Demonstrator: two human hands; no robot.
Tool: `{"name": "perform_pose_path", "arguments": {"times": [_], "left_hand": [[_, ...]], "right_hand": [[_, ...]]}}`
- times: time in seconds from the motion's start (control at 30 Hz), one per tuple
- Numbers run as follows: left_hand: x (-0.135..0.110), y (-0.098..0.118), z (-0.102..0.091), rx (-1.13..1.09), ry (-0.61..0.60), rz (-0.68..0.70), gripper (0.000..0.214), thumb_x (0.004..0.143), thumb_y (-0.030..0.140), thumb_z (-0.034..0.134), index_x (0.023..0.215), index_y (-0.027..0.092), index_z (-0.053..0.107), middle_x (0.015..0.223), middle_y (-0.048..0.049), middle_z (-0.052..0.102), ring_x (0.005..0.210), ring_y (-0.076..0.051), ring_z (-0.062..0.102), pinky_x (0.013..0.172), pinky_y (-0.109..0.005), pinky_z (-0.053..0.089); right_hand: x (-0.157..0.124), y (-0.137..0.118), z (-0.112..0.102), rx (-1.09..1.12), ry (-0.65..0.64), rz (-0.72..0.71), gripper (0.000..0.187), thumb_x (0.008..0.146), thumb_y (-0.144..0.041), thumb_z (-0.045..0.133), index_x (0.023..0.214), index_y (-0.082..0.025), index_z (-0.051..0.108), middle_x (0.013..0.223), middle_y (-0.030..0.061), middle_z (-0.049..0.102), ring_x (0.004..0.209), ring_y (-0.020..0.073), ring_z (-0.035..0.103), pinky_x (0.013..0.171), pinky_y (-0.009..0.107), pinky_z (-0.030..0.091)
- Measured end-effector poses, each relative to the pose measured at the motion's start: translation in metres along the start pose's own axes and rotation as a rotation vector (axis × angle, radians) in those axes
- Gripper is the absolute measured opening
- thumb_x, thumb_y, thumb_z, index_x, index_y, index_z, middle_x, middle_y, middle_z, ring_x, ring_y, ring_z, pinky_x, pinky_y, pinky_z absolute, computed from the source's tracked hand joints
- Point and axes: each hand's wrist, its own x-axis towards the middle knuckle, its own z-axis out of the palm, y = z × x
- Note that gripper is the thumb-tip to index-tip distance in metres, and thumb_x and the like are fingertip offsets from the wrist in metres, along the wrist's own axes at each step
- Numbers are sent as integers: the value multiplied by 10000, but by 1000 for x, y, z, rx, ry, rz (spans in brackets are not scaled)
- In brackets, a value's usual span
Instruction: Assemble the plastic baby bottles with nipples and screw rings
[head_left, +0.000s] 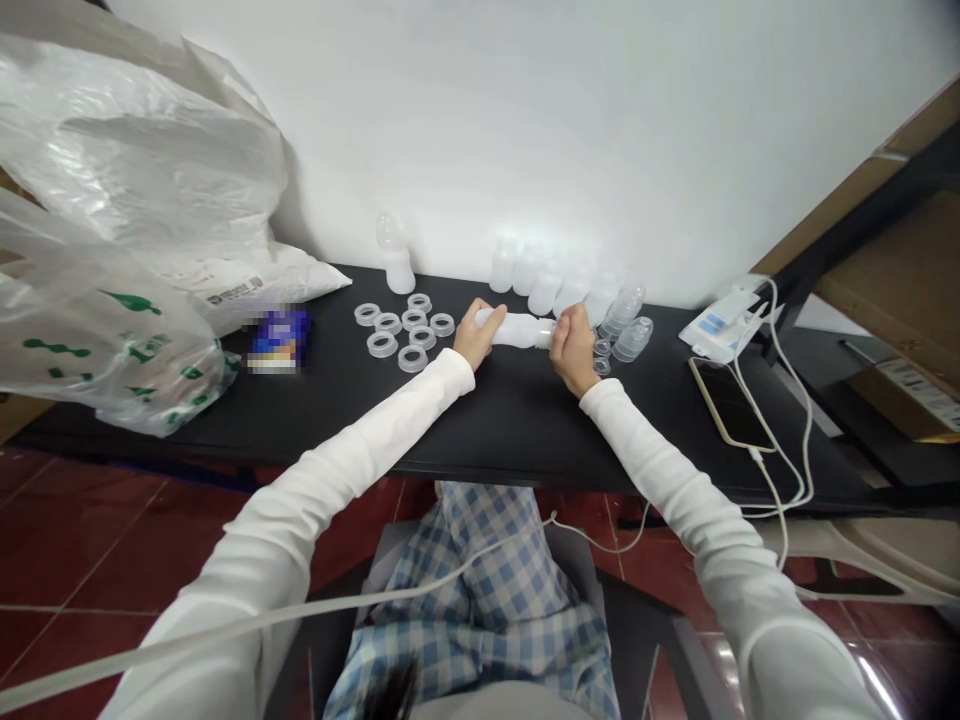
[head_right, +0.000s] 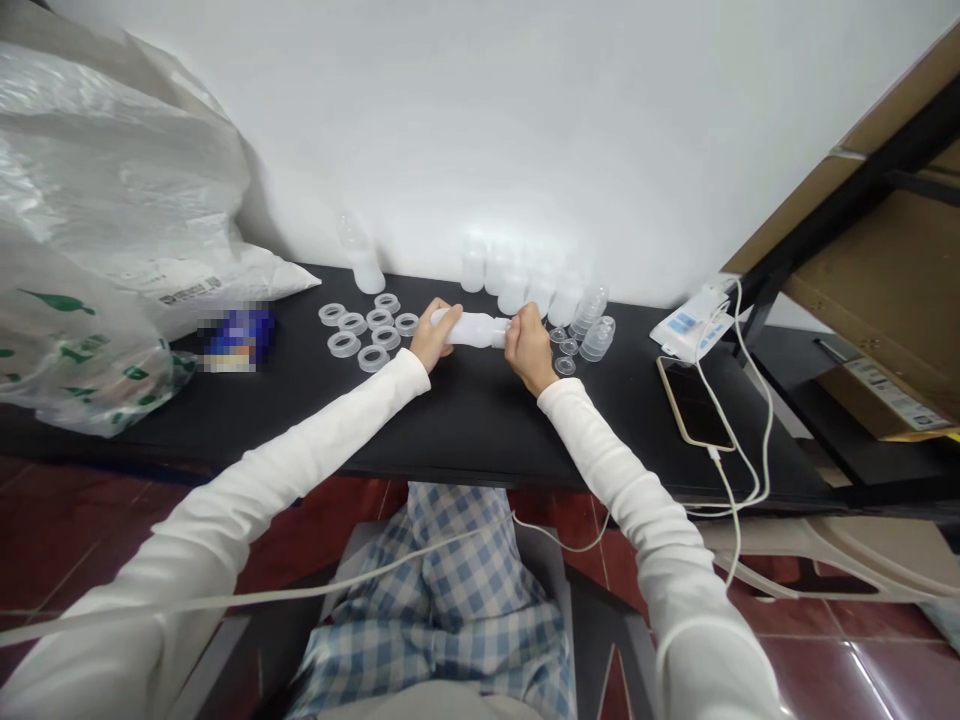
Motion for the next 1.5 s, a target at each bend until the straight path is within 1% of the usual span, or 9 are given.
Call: {"name": "perform_pose_path", "arguments": {"times": [0.13, 0.27, 0.43, 0.6, 0.73, 0.97, 1.13, 1.37, 1.5], "left_hand": [[-6, 5, 2, 45, 61, 196, 506, 902, 736, 536, 957, 234, 559, 832, -12, 599, 772, -159, 640, 703, -315, 555], [-8, 14, -1, 185, 45, 445, 532, 888, 734, 564, 1035, 222, 569, 1001, -55, 653, 967, -209, 656, 910, -386, 536], [4, 13, -14, 400, -98, 605, 663, 814, 756, 646, 1194, 219, 564, 1149, -98, 669, 1061, -259, 654, 942, -403, 508], [12, 7, -22, 637, -103, 671, 640, 839, 681, 673, 1264, 206, 613, 1262, -149, 681, 1118, -302, 640, 974, -423, 469], [8, 13, -21, 845, -120, 698, 555, 904, 584, 646, 1341, 242, 642, 1326, -145, 677, 1190, -309, 633, 978, -399, 450], [10, 26, -26, 1084, -158, 625, 486, 947, 501, 615, 1350, 231, 633, 1386, -146, 662, 1315, -333, 565, 1069, -446, 440], [29, 18, -39, 926, 145, 385, 493, 928, 519, 646, 1259, 158, 589, 1417, -207, 552, 1248, -332, 613, 1022, -430, 513], [41, 15, -48, 887, 285, 72, 378, 986, 427, 579, 1262, 173, 529, 1360, -195, 509, 1181, -358, 640, 986, -484, 528], [43, 18, -44, 1096, 291, -5, 406, 990, 382, 550, 1260, 79, 555, 1300, -251, 576, 1235, -413, 588, 1077, -560, 443]], "right_hand": [[2, -15, -1, -24, 63, 75, 434, 1065, -506, 208, 897, -258, 522, 760, 51, 526, 730, 248, 571, 772, 452, 515], [8, -14, -5, 13, 103, 164, 519, 1069, -570, 173, 878, -256, 539, 665, 21, 508, 651, 239, 558, 711, 428, 497], [13, -11, -17, 65, 96, 166, 514, 1070, -580, 177, 871, -258, 526, 698, 23, 556, 674, 224, 583, 685, 392, 494], [13, -15, -24, -22, 73, 69, 370, 1052, -544, 316, 957, -250, 520, 769, 45, 593, 718, 241, 615, 702, 388, 481], [14, -16, -23, -36, 28, 128, 294, 1027, -482, 367, 903, -249, 497, 689, 16, 541, 621, 218, 567, 643, 358, 435], [16, -27, -25, 83, -55, 282, 326, 1041, -491, 302, 883, -246, 447, 640, -23, 529, 583, 170, 528, 612, 302, 365], [15, -31, -34, -153, -67, 208, 417, 1059, -493, 233, 1086, -190, 518, 751, 43, 653, 650, 192, 603, 625, 294, 330], [0, -52, -23, -678, -631, -11, 504, 1067, -440, 280, 943, -139, 664, 759, 149, 725, 697, 235, 659, 602, 298, 200], [-7, -64, -23, -793, -766, 45, 430, 1073, -375, 324, 1080, -104, 658, 900, 204, 753, 824, 273, 721, 595, 296, 222]]}}
